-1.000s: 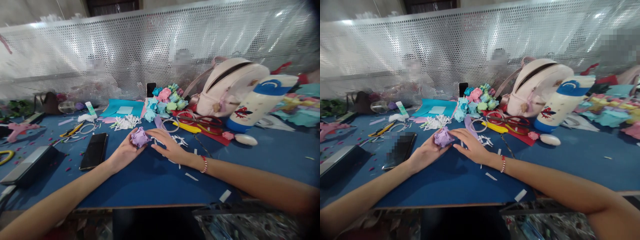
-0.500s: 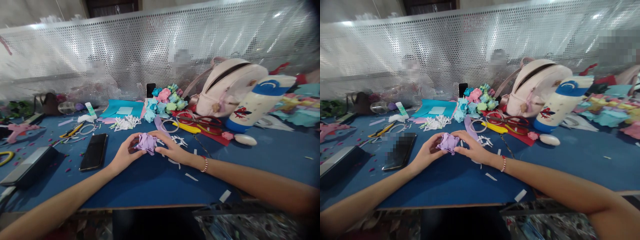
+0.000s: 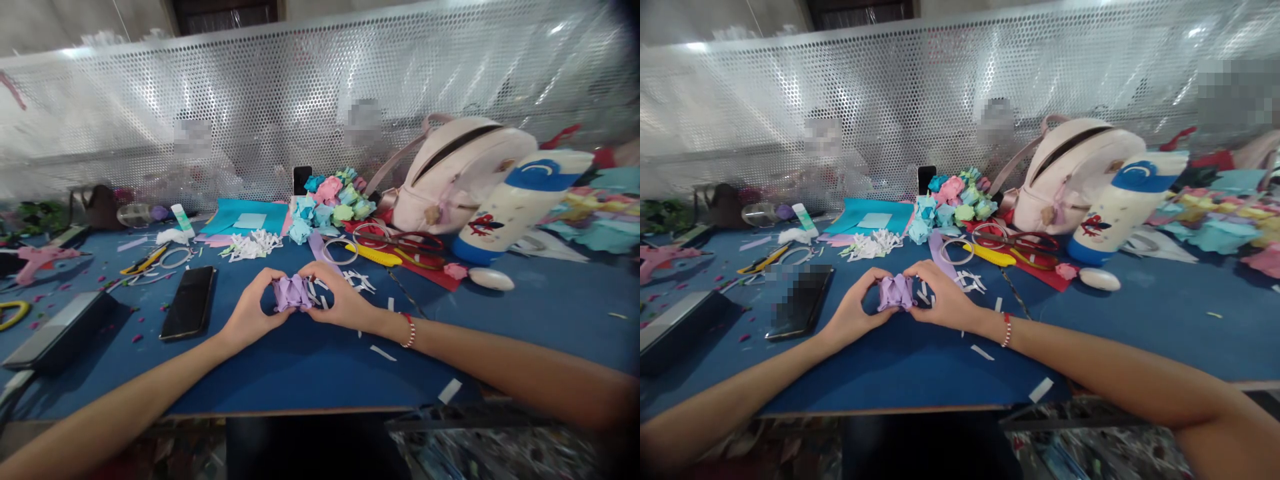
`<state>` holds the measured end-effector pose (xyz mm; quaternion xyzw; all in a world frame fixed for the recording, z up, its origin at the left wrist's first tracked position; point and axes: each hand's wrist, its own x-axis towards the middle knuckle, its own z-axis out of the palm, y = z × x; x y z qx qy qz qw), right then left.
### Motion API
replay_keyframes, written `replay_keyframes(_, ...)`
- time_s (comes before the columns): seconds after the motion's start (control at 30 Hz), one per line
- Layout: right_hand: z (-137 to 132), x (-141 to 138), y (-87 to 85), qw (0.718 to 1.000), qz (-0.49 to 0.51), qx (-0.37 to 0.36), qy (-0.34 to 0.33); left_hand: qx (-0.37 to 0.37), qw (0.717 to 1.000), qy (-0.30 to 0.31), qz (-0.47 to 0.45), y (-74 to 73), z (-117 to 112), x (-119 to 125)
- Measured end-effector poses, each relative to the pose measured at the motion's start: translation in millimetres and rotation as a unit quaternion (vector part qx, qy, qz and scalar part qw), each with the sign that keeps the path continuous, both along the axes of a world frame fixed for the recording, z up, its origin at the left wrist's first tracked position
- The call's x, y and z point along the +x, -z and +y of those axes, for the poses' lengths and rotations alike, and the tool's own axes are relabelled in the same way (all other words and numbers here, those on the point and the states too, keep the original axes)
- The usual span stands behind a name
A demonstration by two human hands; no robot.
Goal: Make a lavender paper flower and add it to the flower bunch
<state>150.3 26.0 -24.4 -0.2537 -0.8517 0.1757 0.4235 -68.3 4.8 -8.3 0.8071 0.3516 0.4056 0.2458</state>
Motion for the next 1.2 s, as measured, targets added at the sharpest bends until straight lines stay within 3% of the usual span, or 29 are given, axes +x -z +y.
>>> replay_keyframes(0.3, 1.3, -0.5, 1.7, 0.999, 0.008, 0.035, 0.007, 0.079, 0.997, -0.005, -0.002, -0.2, 0.5, -0.3)
replay_keyframes(0.47, 1.5, 0.6, 4.2, 1.0, 0.008, 0.0, 0.014, 0.194, 0.981, -0.019, 0.013, -3.6, -2.7, -3.7)
replay_keyframes(0.57, 0.5, 0.9, 3.8, 1.0, 0.018, -0.018, 0.014, 0.221, 0.975, -0.026, 0.007, -6.1, -3.7, -5.2)
replay_keyframes(1.0, -1.3, 2.9, 2.2, 0.999, 0.034, -0.016, 0.012, 0.208, 0.978, 0.001, -0.009, -5.5, -2.7, -7.6)
replay_keyframes(1.2, -0.6, 1.5, 3.1, 0.999, 0.027, 0.015, 0.017, 0.08, 0.994, 0.027, -0.076, -2.8, 0.5, -9.4)
